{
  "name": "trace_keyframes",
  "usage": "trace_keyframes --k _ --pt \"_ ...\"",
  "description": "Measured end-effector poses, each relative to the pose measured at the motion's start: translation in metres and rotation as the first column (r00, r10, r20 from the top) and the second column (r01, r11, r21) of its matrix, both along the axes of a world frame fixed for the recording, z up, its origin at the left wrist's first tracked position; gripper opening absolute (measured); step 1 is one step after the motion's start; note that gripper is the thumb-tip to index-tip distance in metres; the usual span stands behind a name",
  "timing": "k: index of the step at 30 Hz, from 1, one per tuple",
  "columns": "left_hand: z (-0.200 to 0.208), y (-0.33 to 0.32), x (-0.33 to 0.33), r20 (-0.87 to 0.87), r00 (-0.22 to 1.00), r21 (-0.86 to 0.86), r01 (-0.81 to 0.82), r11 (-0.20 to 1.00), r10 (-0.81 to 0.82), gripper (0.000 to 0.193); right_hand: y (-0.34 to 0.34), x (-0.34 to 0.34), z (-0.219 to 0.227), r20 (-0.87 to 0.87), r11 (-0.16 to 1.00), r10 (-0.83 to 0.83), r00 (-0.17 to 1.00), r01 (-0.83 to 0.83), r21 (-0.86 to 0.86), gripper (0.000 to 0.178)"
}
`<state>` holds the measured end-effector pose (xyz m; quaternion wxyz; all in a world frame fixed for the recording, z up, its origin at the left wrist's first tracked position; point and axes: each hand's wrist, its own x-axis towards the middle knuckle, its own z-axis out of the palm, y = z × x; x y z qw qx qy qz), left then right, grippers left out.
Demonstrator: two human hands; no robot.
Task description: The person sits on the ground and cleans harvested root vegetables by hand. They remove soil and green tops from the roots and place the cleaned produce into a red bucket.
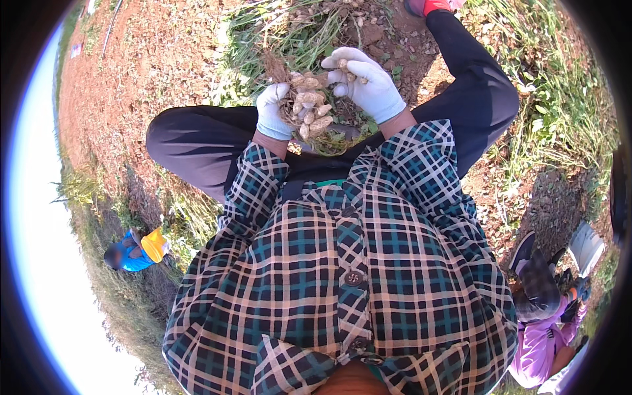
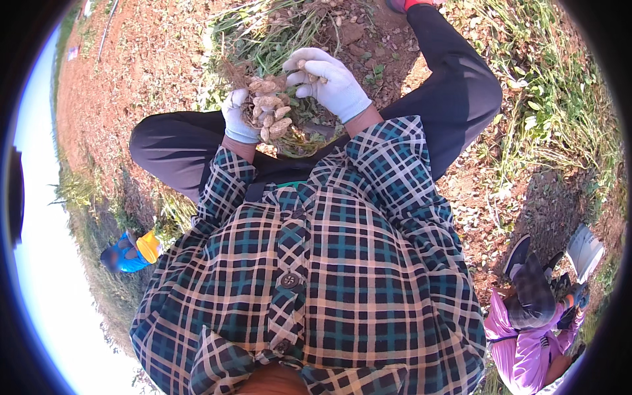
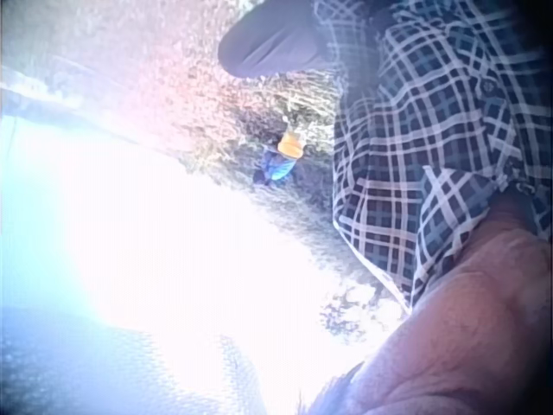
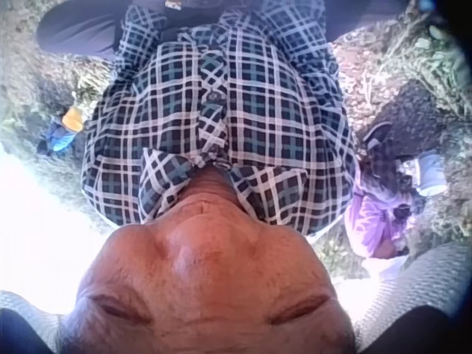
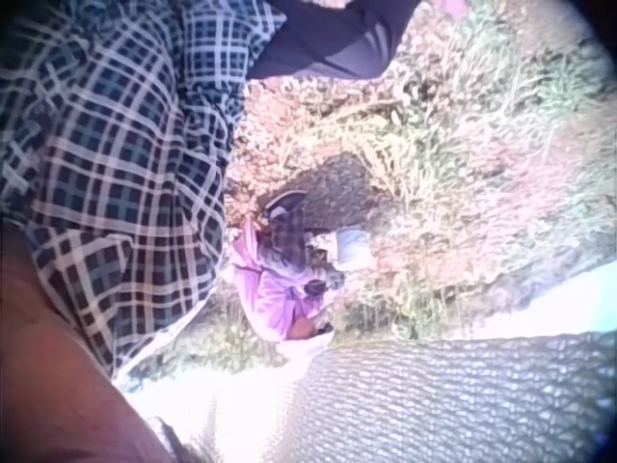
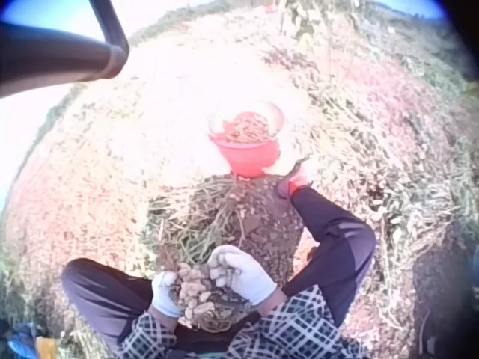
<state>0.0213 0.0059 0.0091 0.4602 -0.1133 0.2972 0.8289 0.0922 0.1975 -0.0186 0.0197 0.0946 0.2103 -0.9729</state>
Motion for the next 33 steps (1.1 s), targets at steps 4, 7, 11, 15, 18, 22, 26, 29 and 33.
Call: trace_keyframes --k 4,7,11,15,18,22,26,29,33 --pt "0.001 0.0 -0.004 -0.056 0.99 0.043 0.133 0.99 -0.13 0.05 0.008 -0.002 0.003 -0.005 0.992 -0.015 1.0 0.016 0.123 0.021" --pt "0.011 0.005 0.0 -0.005 0.995 0.138 0.096 0.986 -0.097 0.048 0.01 -0.003 0.003 0.013 0.943 0.06 0.998 -0.061 0.326 0.02" --pt "-0.008 -0.017 -0.011 -0.175 0.977 -0.07 0.111 0.991 -0.122 0.045 0.005 0.006 0.008 0.285 0.904 0.09 0.954 -0.198 0.378 0.025" --pt "-0.009 -0.024 -0.009 -0.269 0.929 -0.156 0.218 0.964 -0.254 0.049 -0.009 0.008 0.016 0.252 0.831 0.346 0.904 -0.42 0.364 0.039" --pt "-0.005 -0.011 -0.004 -0.269 0.903 -0.323 0.243 0.915 -0.335 0.055 -0.007 0.008 0.013 0.106 0.846 0.35 0.931 -0.362 0.391 0.048" --pt "-0.007 -0.01 -0.006 -0.233 0.937 -0.283 0.19 0.94 -0.26 0.039 -0.005 0.008 -0.003 0.073 0.898 0.32 0.945 -0.327 0.293 0.05" --pt "-0.008 -0.007 -0.009 -0.246 0.939 -0.319 0.157 0.935 -0.242 0.034 -0.004 0.004 0.001 0.009 0.895 0.323 0.947 -0.308 0.324 0.037" --pt "-0.003 0.002 -0.006 -0.254 0.944 -0.337 0.119 0.934 -0.212 0.032 0.002 0.002 0.009 0.144 0.701 0.377 0.915 -0.384 0.601 0.038" --pt "0.001 0.006 -0.001 -0.229 0.955 -0.365 0.095 0.926 -0.188 0.041 0.0 -0.001 0.013 0.107 0.623 0.242 0.964 -0.239 0.745 0.031"
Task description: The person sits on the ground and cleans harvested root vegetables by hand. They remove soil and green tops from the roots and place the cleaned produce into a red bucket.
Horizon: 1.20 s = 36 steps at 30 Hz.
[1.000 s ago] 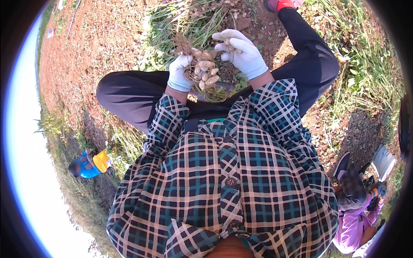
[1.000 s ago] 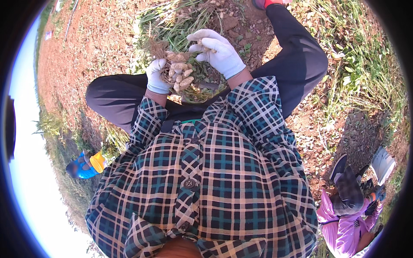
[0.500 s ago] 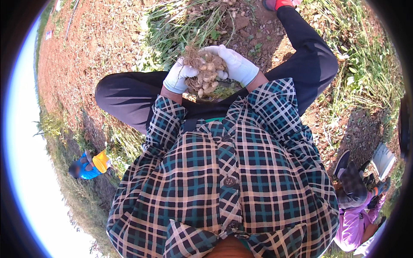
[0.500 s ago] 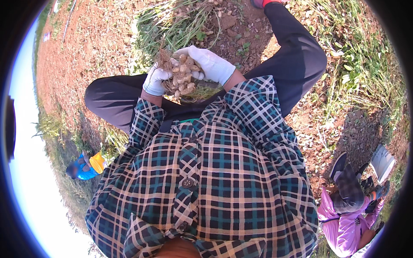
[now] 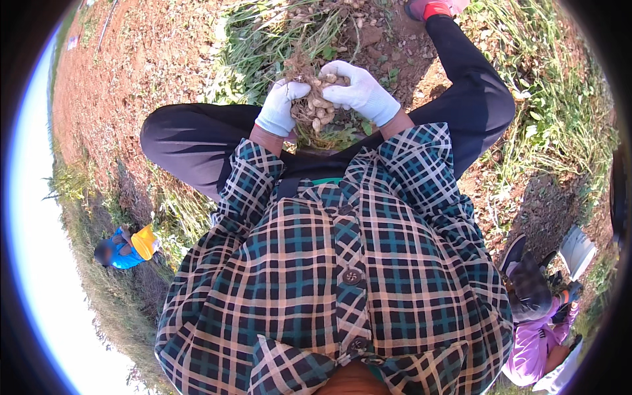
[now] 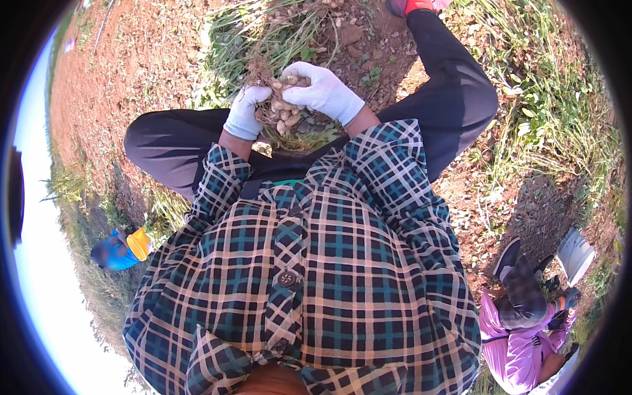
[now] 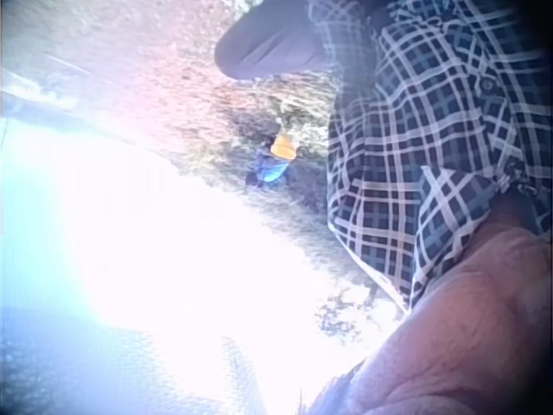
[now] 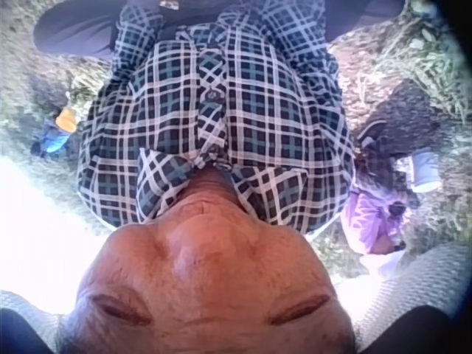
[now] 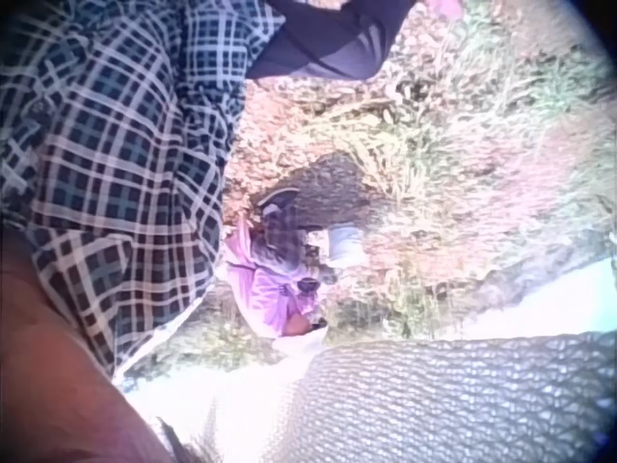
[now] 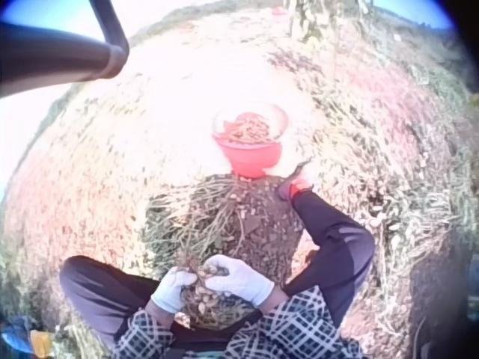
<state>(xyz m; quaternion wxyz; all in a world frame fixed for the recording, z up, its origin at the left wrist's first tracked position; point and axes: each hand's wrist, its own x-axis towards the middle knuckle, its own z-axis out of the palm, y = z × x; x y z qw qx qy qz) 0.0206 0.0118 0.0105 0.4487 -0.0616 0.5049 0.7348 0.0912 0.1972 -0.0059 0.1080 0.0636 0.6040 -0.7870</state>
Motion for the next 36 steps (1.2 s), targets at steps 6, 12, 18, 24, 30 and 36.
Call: trace_keyframes --k 6,12,18,24,30,36 --pt "0.006 -0.016 0.013 0.301 0.952 0.399 -0.065 0.915 -0.063 0.061 0.033 -0.002 -0.001 0.065 0.906 -0.379 0.923 0.384 -0.178 0.016" --pt "0.001 -0.013 -0.002 0.421 0.906 0.47 -0.27 0.84 0.055 0.04 0.106 -0.057 0.006 0.137 0.733 -0.562 0.816 0.567 -0.376 0.016" --pt "0.008 0.001 -0.018 0.313 0.927 0.24 -0.286 0.928 0.205 0.041 0.199 -0.177 0.072 0.27 0.565 -0.722 0.636 0.769 -0.3 0.061" --pt "0.02 0.002 -0.013 0.299 0.907 0.246 -0.374 0.894 0.297 0.034 0.181 -0.166 0.054 0.04 0.677 -0.715 0.698 0.705 -0.211 0.073" --pt "0.01 0.005 -0.04 0.266 0.927 0.233 -0.328 0.915 0.265 0.041 0.043 -0.036 -0.041 0.468 0.751 -0.346 0.813 0.539 -0.382 0.042" --pt "0.016 0.037 -0.045 0.227 0.956 0.31 -0.253 0.917 0.187 0.041 -0.032 0.012 -0.013 0.035 0.981 -0.059 0.998 0.065 -0.183 0.062"
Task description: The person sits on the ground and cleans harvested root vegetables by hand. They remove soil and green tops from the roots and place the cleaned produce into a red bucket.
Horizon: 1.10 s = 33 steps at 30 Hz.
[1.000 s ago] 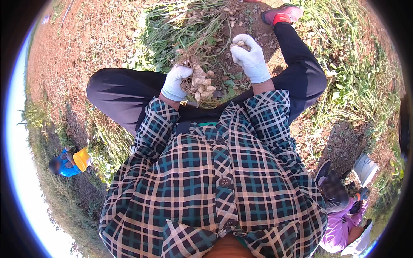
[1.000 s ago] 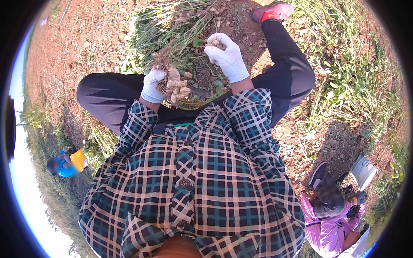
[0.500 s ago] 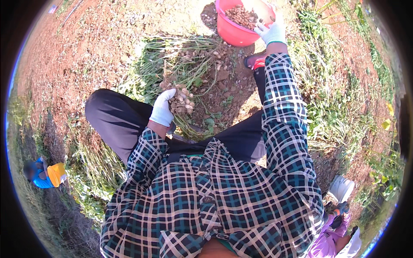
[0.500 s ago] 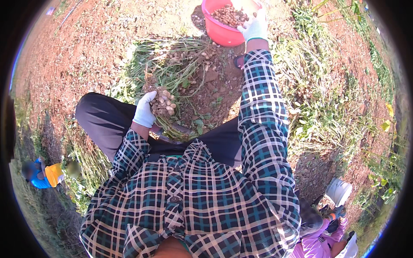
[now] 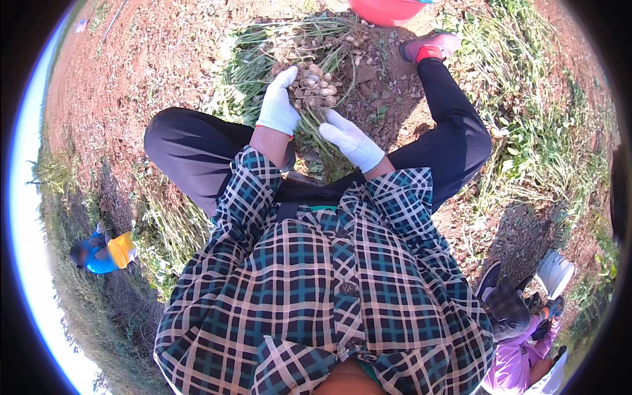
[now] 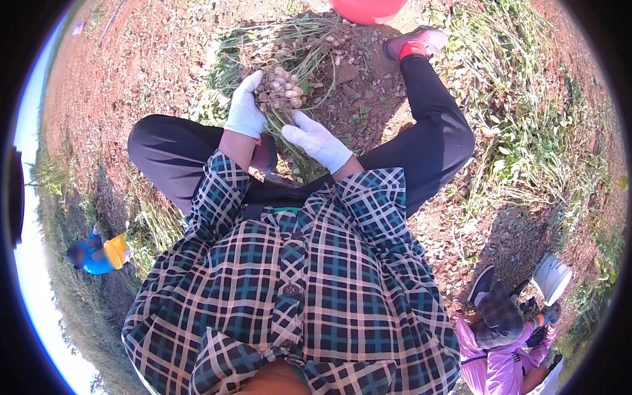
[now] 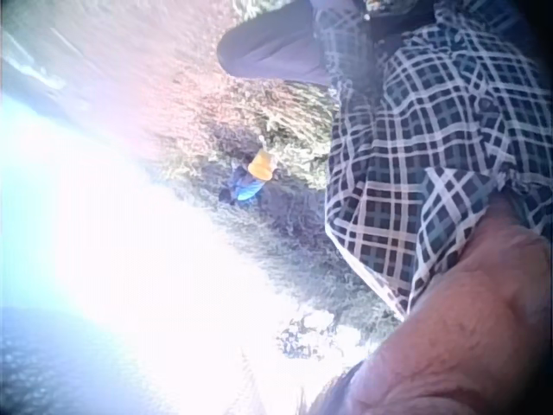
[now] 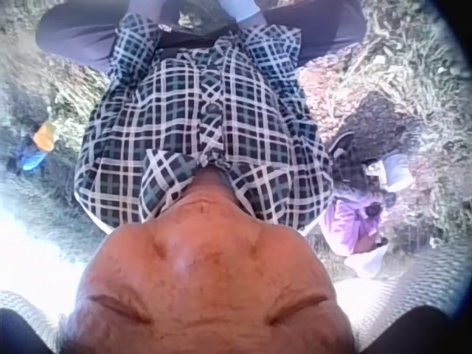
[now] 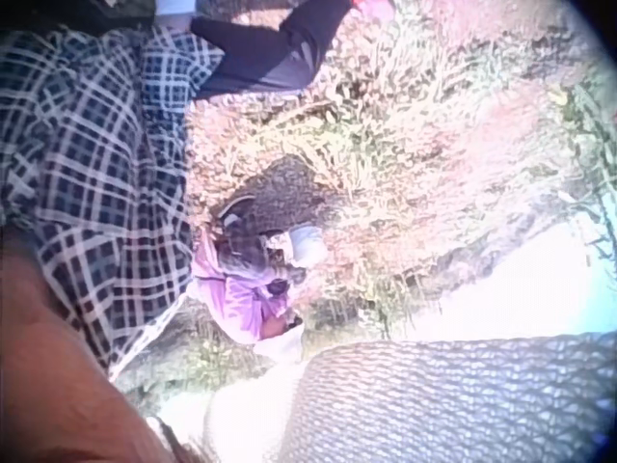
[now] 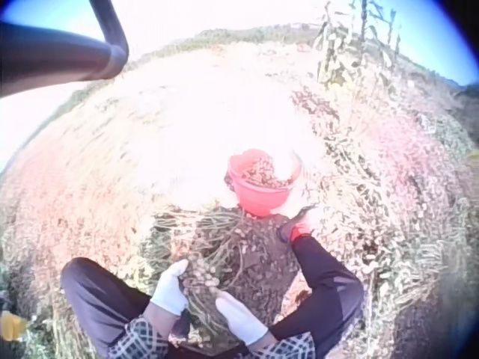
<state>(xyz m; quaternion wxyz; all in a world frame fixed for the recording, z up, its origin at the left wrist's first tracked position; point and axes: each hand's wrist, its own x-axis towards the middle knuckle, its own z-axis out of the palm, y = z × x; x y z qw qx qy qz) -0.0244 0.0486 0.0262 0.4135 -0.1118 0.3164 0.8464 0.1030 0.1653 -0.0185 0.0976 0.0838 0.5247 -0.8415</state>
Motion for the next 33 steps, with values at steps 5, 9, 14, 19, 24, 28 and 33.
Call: trace_keyframes --k 5,9,14,19,24,28,33 --pt "-0.031 0.011 -0.001 -0.257 0.966 -0.215 -0.079 0.973 0.022 0.038 -0.004 -0.008 -0.015 0.049 0.947 -0.062 0.997 0.044 0.318 0.051" --pt "-0.033 -0.002 0.014 -0.492 0.793 -0.785 -0.226 0.576 -0.359 0.064 -0.003 -0.01 -0.031 0.151 0.828 -0.19 0.97 0.075 0.556 0.048" --pt "-0.032 -0.006 0.014 -0.38 0.832 -0.761 -0.033 0.648 -0.405 0.056 -0.017 -0.008 -0.022 0.137 0.685 -0.009 0.99 -0.094 0.723 0.051" --pt "-0.02 -0.01 0.021 -0.354 0.925 -0.483 -0.05 0.874 -0.142 0.04 -0.001 -0.009 -0.002 0.043 0.771 0.163 0.986 -0.155 0.618 0.05" --pt "-0.024 -0.009 0.02 -0.302 0.942 -0.585 -0.063 0.808 -0.145 0.039 0.02 -0.01 -0.002 0.073 0.942 -0.204 0.976 0.175 0.287 0.023" --pt "-0.053 -0.01 0.017 -0.258 0.961 -0.518 -0.05 0.854 -0.099 0.04 0.008 -0.014 -0.004 -0.083 0.905 -0.227 0.97 0.241 0.351 0.021" --pt "-0.073 -0.015 0.025 -0.337 0.934 -0.619 -0.128 0.775 -0.116 0.036 0.011 -0.02 -0.004 0.03 0.81 -0.285 0.958 0.224 0.542 0.037"
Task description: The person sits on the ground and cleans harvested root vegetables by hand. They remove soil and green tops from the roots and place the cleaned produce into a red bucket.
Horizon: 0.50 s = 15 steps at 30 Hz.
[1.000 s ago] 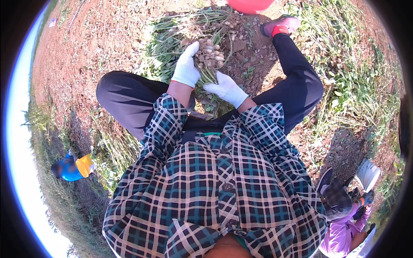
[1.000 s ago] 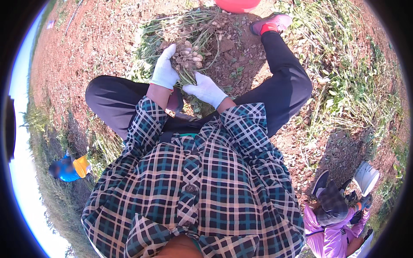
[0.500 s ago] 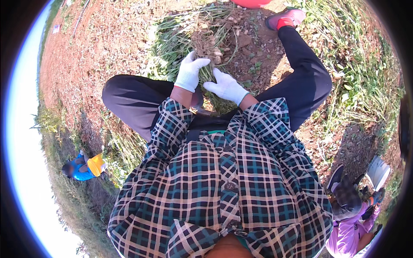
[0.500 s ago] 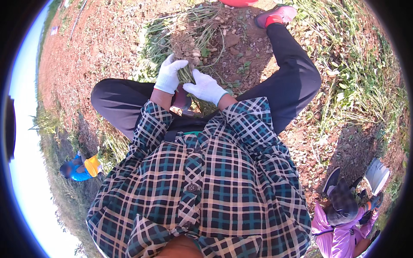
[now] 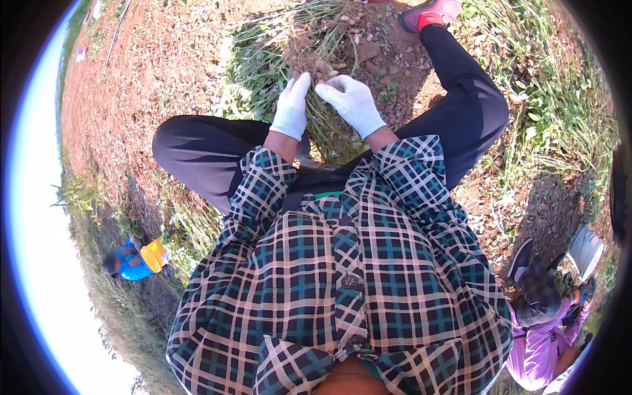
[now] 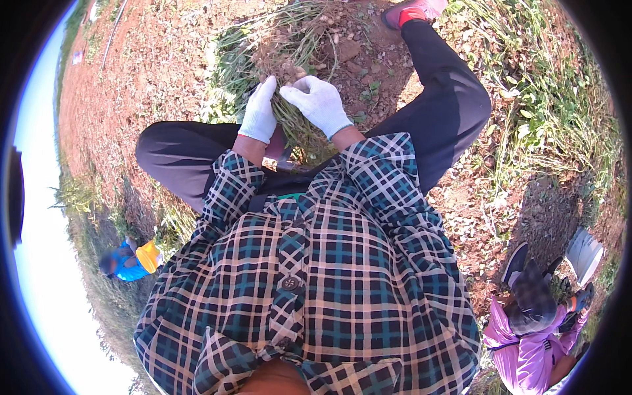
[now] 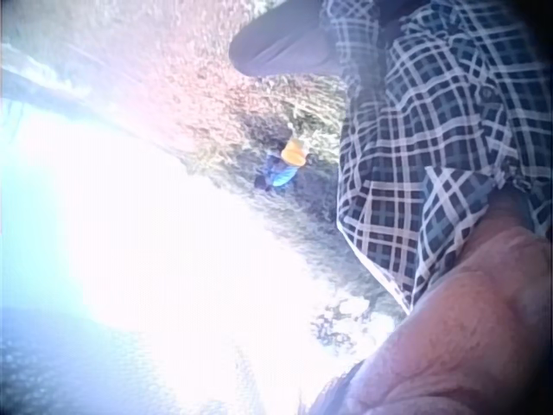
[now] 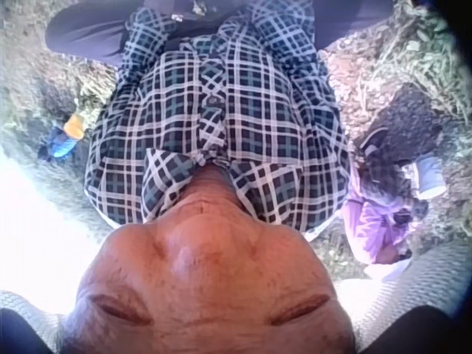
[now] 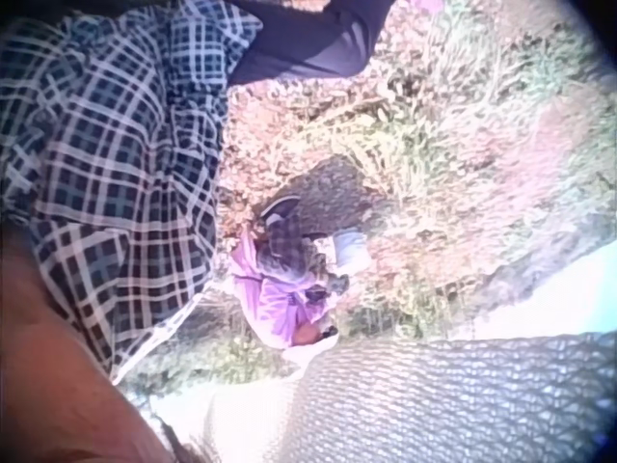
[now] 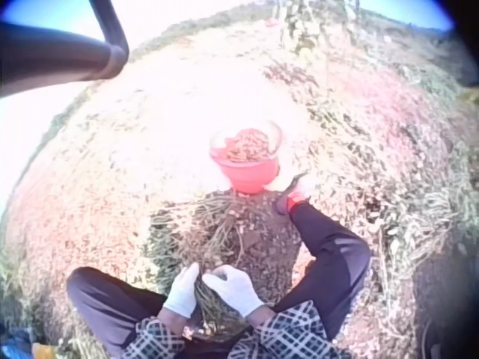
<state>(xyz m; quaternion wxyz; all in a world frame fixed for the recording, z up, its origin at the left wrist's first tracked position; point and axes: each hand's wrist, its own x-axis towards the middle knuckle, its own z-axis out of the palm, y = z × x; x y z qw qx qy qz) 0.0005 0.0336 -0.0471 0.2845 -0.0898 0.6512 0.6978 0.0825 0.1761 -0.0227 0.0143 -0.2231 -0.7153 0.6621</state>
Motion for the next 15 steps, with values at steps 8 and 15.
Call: trace_keyframes --k 8,15 --pt "0.048 0.014 0.013 0.1 0.989 0.152 0.088 0.984 -0.104 0.031 -0.002 0.001 -0.001 0.042 0.885 0.16 0.986 -0.124 -0.449 0.039" --pt "0.023 0.005 -0.001 0.12 0.981 0.088 -0.164 0.982 0.153 0.016 -0.028 0.009 0.007 -0.39 0.971 0.235 0.89 -0.2 0.128 0.018"
